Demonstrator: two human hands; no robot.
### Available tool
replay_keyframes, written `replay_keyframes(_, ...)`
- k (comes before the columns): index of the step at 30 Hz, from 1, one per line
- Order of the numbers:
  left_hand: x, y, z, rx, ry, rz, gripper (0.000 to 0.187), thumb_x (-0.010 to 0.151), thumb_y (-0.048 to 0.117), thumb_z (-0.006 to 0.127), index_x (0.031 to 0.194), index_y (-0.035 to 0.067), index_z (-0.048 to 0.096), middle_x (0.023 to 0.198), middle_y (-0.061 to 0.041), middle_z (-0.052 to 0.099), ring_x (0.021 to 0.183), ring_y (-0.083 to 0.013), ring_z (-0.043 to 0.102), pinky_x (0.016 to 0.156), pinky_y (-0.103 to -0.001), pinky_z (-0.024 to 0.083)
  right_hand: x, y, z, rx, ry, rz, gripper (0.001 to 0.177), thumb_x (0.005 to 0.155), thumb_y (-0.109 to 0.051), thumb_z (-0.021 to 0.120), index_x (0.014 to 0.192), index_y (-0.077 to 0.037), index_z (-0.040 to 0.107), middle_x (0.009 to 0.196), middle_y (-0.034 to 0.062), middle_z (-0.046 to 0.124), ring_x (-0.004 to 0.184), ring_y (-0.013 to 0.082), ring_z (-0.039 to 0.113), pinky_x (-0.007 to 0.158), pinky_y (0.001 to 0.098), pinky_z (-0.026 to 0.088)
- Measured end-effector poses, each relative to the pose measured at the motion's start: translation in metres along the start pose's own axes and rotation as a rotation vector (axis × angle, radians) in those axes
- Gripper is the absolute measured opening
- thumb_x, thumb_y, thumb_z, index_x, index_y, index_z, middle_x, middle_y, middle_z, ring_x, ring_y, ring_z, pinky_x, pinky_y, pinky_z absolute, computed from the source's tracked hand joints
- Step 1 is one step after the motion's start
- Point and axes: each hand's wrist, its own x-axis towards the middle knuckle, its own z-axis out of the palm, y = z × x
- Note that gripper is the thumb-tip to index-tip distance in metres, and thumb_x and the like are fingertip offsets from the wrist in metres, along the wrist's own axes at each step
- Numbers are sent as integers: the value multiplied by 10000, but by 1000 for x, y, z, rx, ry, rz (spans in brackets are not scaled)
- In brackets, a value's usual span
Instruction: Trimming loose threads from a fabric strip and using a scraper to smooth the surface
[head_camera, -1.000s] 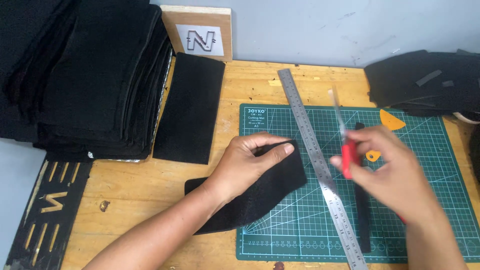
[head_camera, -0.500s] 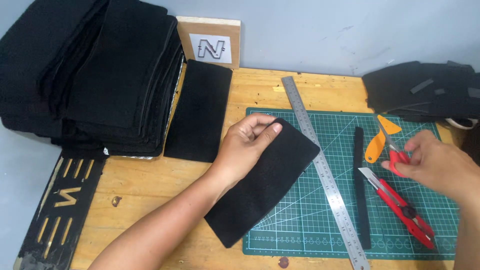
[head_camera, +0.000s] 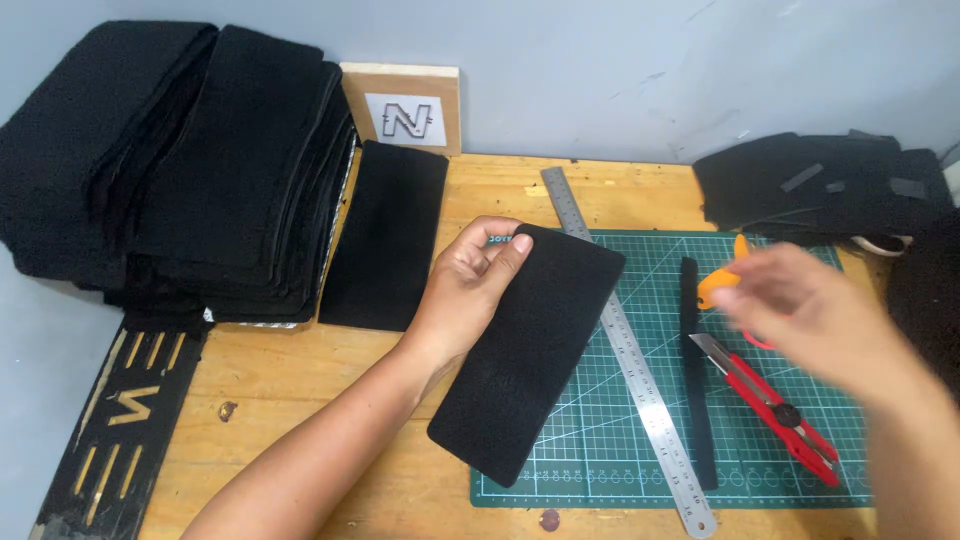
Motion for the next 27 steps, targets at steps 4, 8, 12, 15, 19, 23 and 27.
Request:
replay_keyframes(4, -1, -1, 9, -37, -19, 8, 113, 1011, 154, 658, 1109, 119, 616, 872, -74, 740, 729, -86, 661, 663, -224, 512, -19, -38, 49, 79, -167, -178, 795, 718, -120, 809, 1453, -150, 507, 1181, 76, 734, 904, 184, 739, 915, 345, 606)
replay_keyframes(8, -11, 5, 23, 40, -78, 17, 211, 990, 182, 694, 1171, 94, 629, 981, -81, 756, 869, -116, 689, 794, -276, 577, -8, -34, 76, 150, -163, -298, 468, 839, -167, 771, 1277, -88, 629, 676, 102, 683, 566, 181, 692, 562, 278, 563)
replay_keyframes(12, -25, 23, 10, 383, -181, 31, 586, 843, 172, 836, 1317, -59, 579, 1183, -301, 711, 1170, -359, 670, 1046, -500, 522, 9, -18, 71, 487, 98, -418, 185, 969, -45, 711, 1131, -11, 630, 651, 100, 607, 481, 139, 591, 419, 226, 467)
replay_keyframes(15, -26, 42, 3, 460, -98, -280, 206, 845, 182, 800, 1036, 139, 736, 1101, -14, 787, 1071, -131, 725, 957, -266, 568, 9, -18, 52, 637, 205, -234, 151, 998, -81, 709, 1053, -115, 573, 867, 55, 681, 632, 113, 575, 523, 257, 458)
replay_keyframes(19, -17, 23, -11, 301, -10, -283, 194, 857, 67, 792, 1038, 40, 728, 989, -114, 769, 728, -187, 704, 643, -288, 626, 11, -4, 45, 702, 292, -189, 181, 1018, -97, 718, 1030, -143, 543, 811, 15, 586, 575, 95, 512, 591, 277, 513)
replay_keyframes(23, -2, -7, -25, 153, 149, -74, 182, 891, 97, 797, 813, 126, 635, 778, -4, 627, 705, -85, 581, 636, -245, 492, 15, 14, 51, 722, 294, -192, 185, 1003, -87, 709, 1025, -130, 531, 868, 53, 640, 651, 126, 594, 594, 259, 529)
replay_keyframes(27, -1, -2, -29, 80, 266, -38, 93, 900, 87, 804, 822, 97, 754, 794, 42, 715, 750, -22, 627, 699, -181, 505, 14, 20, 61, 683, 261, -157, 168, 977, -97, 702, 1052, -122, 554, 1035, 59, 687, 790, 143, 619, 636, 250, 505)
